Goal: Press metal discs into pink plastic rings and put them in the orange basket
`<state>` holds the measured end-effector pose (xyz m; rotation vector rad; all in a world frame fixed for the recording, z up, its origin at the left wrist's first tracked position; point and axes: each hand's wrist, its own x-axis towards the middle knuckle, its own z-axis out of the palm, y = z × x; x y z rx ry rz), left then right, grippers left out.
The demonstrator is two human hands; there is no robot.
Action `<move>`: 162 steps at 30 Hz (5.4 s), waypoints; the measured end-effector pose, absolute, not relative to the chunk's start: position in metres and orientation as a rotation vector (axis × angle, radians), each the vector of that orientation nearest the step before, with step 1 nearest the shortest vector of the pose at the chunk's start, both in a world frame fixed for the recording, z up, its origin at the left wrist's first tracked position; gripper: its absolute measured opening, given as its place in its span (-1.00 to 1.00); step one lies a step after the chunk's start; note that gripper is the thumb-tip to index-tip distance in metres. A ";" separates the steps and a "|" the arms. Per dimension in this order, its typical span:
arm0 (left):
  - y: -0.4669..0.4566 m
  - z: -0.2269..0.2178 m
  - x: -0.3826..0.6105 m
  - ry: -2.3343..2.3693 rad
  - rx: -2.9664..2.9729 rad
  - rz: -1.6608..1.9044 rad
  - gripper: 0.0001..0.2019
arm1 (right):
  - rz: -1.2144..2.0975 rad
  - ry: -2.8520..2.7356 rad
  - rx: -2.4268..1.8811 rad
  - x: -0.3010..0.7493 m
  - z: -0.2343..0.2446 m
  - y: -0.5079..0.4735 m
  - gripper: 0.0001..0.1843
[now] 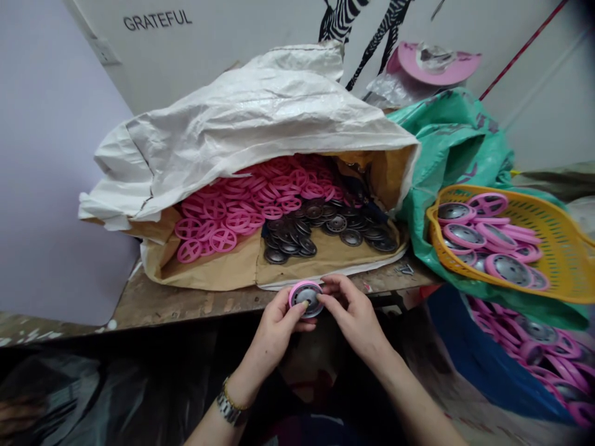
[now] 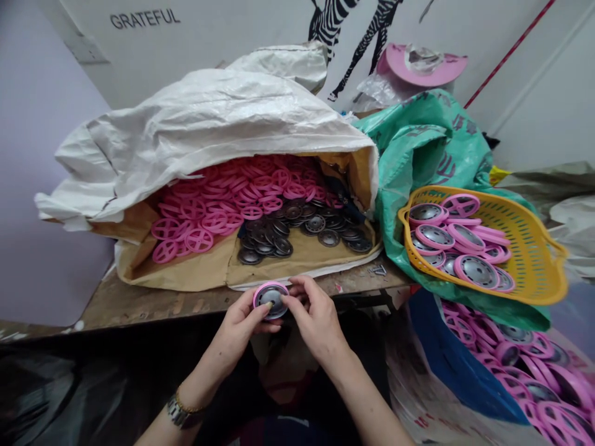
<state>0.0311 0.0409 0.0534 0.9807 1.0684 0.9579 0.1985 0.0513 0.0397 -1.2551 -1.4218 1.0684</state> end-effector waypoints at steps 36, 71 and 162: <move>0.012 0.048 0.043 1.132 1.309 0.852 -0.65 | 1.380 -1.163 -1.114 0.197 0.037 0.016 -0.80; 0.006 0.015 0.063 1.077 1.411 0.460 -0.37 | 0.658 -0.730 -1.350 0.452 0.115 0.092 -0.57; 0.019 0.064 0.007 1.226 1.617 1.117 -0.56 | 1.459 -1.411 -0.992 0.181 0.082 0.040 -0.59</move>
